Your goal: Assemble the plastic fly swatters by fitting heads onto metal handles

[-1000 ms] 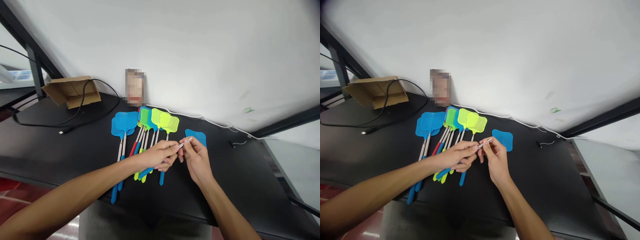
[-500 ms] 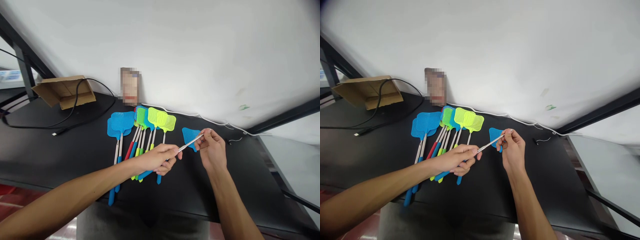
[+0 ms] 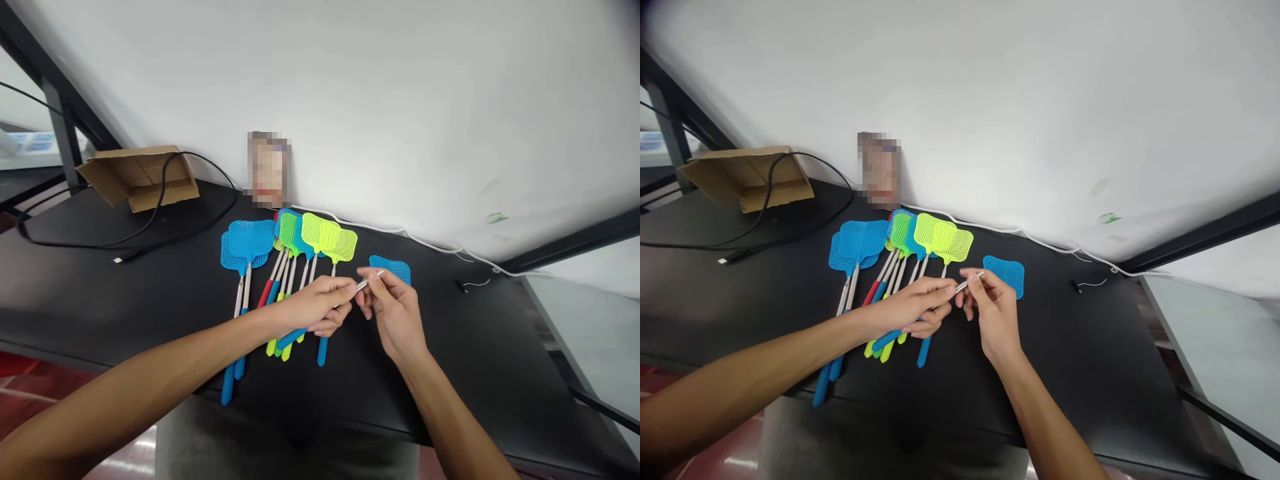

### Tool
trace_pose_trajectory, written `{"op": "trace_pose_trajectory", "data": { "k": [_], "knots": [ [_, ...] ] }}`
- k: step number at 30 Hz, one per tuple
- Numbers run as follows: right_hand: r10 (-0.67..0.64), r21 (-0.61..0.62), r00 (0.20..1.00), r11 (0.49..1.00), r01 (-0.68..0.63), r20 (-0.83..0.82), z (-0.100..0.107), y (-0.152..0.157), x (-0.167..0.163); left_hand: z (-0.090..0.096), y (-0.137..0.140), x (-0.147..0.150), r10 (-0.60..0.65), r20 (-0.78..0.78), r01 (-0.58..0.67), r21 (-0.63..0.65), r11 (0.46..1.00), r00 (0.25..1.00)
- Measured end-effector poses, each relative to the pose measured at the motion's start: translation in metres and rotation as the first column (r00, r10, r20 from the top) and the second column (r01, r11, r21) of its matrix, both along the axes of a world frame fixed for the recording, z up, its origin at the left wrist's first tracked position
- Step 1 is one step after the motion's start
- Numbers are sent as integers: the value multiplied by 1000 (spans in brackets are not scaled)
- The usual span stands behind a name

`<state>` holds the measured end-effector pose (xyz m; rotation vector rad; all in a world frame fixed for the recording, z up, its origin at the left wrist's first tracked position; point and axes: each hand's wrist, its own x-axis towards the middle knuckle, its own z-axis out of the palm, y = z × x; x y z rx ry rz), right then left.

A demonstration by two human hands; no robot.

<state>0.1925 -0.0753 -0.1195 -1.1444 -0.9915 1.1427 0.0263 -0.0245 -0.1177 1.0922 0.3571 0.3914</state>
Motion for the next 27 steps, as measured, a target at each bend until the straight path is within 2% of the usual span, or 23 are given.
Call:
{"op": "trace_pose_trajectory", "data": {
  "k": [3, 5, 13, 15, 17, 18, 19, 20, 21, 22, 23, 24, 25, 27],
  "knots": [
    [-70, 58, 978, 997, 60, 197, 0, 0, 3, 1, 0, 0, 3, -2, -3, -27, 1000, 1000],
    [-95, 91, 959, 993, 73, 269, 0, 0, 4, 0, 0, 0, -1, -7, 1, -27, 1000, 1000],
    [18, 98, 986, 995, -34, 164, -3, 1, 0, -6, 1, 0, 28, -37, -28, 9, 1000, 999],
    [26, 67, 979, 997, -40, 202, 0, 5, 8, -4, 2, 0, 36, -35, -36, -1, 999, 999],
    [-78, 50, 933, 997, 65, 350, 2, 10, 22, -1, 2, 0, 54, -42, -55, -17, 998, 998],
    [-181, 84, 861, 983, 161, 474, 2, 13, 32, 1, 2, -1, 67, -52, -68, -24, 997, 996],
    [-277, 137, 728, 959, 247, 627, 1, 15, 41, 3, 2, -1, 81, -63, -83, -29, 996, 995],
    [-322, 186, 541, 938, 292, 777, 0, 17, 51, 4, 2, -2, 94, -74, -97, -33, 995, 993],
    [-321, 210, 342, 923, 323, 883, -1, 18, 59, 5, 1, -2, 105, -81, -109, -36, 993, 991],
    [-267, 196, 178, 920, 338, 947, -4, 19, 66, 6, 1, -2, 114, -89, -118, -39, 992, 990],
    [-193, 163, 53, 925, 344, 980, -6, 19, 71, 7, 1, -2, 119, -94, -123, -43, 991, 988],
    [-119, 123, -32, 929, 348, 992, -9, 20, 75, 7, 1, -2, 124, -98, -129, -45, 991, 987],
    [-59, 84, -82, 934, 347, 995, -12, 20, 76, 8, 1, -1, 127, -104, -132, -46, 990, 986],
    [0, 40, -117, 939, 341, 993, -15, 22, 75, 8, 1, -1, 131, -117, -138, -50, 989, 984]
  ]
}}
